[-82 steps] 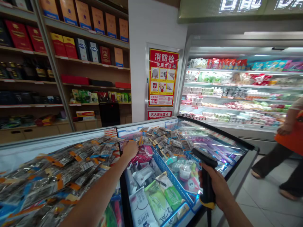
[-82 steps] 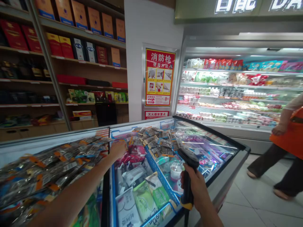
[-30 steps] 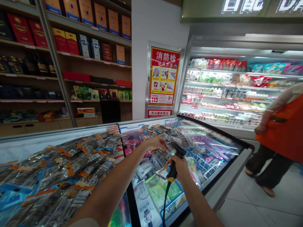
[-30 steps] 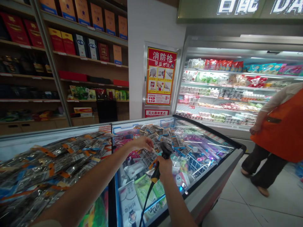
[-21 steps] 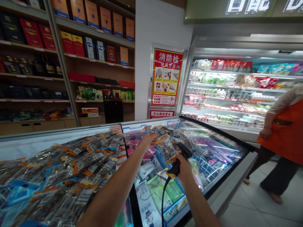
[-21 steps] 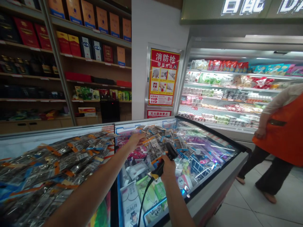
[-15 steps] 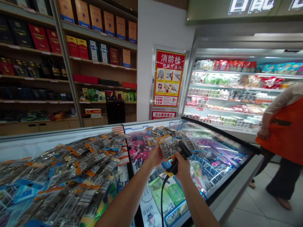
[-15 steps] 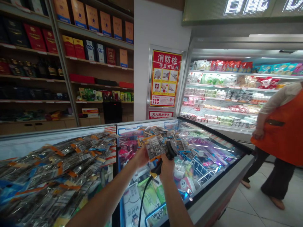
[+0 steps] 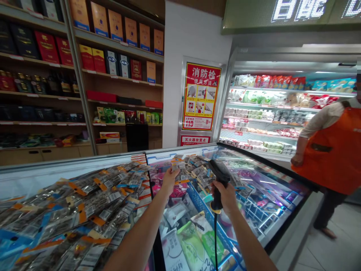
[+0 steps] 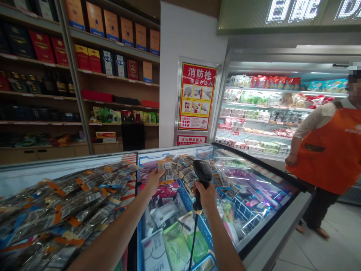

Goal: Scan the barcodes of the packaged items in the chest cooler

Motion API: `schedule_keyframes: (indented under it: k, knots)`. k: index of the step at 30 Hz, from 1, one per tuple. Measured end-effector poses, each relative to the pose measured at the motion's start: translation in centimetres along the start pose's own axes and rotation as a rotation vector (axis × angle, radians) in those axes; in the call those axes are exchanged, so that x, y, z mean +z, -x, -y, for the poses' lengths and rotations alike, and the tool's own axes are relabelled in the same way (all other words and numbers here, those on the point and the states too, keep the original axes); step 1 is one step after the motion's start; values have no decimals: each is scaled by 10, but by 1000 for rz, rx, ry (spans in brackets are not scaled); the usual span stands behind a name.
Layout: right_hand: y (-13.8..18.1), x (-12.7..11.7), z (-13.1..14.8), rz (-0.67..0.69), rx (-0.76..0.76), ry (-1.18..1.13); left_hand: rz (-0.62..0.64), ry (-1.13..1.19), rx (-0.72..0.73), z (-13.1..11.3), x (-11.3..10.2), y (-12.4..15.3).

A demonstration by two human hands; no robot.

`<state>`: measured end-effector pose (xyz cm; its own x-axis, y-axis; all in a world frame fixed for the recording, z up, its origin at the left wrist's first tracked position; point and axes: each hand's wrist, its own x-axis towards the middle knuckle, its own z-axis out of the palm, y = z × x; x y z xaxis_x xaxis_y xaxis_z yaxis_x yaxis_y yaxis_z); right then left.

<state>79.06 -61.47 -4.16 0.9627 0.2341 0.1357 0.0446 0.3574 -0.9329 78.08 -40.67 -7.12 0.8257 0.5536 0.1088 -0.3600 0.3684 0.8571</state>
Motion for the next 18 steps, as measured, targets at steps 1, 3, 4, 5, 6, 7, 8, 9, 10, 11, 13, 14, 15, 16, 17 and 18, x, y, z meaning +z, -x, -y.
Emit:
schedule_keyframes:
  k: [1,3,4,5,6,7,8,9,10,11,13,14,15,16,17,18]
  knots:
    - [-1,2,0,28,-1,6,-17,-9,8,0,-6,-4]
    - [2,6,-3,86,33,12,-42,-2,0,0,-14,-9]
    - [7,8,-5,132,101,1,-54,12,-10,1,-16,-12]
    - [12,8,-7,154,187,16,-68,27,-19,2,-17,-14]
    - [18,8,-8,170,264,55,-80,41,-27,2,-18,-16]
    - [24,8,-9,187,315,89,-90,50,-32,3,-18,-17]
    - [29,8,-8,197,355,119,-97,56,-34,3,-17,-19]
    - [34,7,-7,198,389,139,-102,63,-32,3,-17,-20]
    - [37,7,-4,196,409,143,-108,70,-29,3,-17,-21]
    - [40,7,-2,191,421,139,-119,76,-25,4,-17,-22]
    - [43,7,3,183,429,120,-139,83,-22,3,-16,-22]
    - [44,8,5,181,429,115,-148,85,-22,3,-16,-22]
    - [45,8,6,182,428,114,-155,84,-22,3,-16,-22]
    - [47,8,7,183,429,116,-161,82,-20,3,-15,-21]
    - [48,7,7,186,430,118,-163,81,-16,3,-15,-21]
    - [50,7,7,191,430,117,-161,83,-7,3,-15,-20]
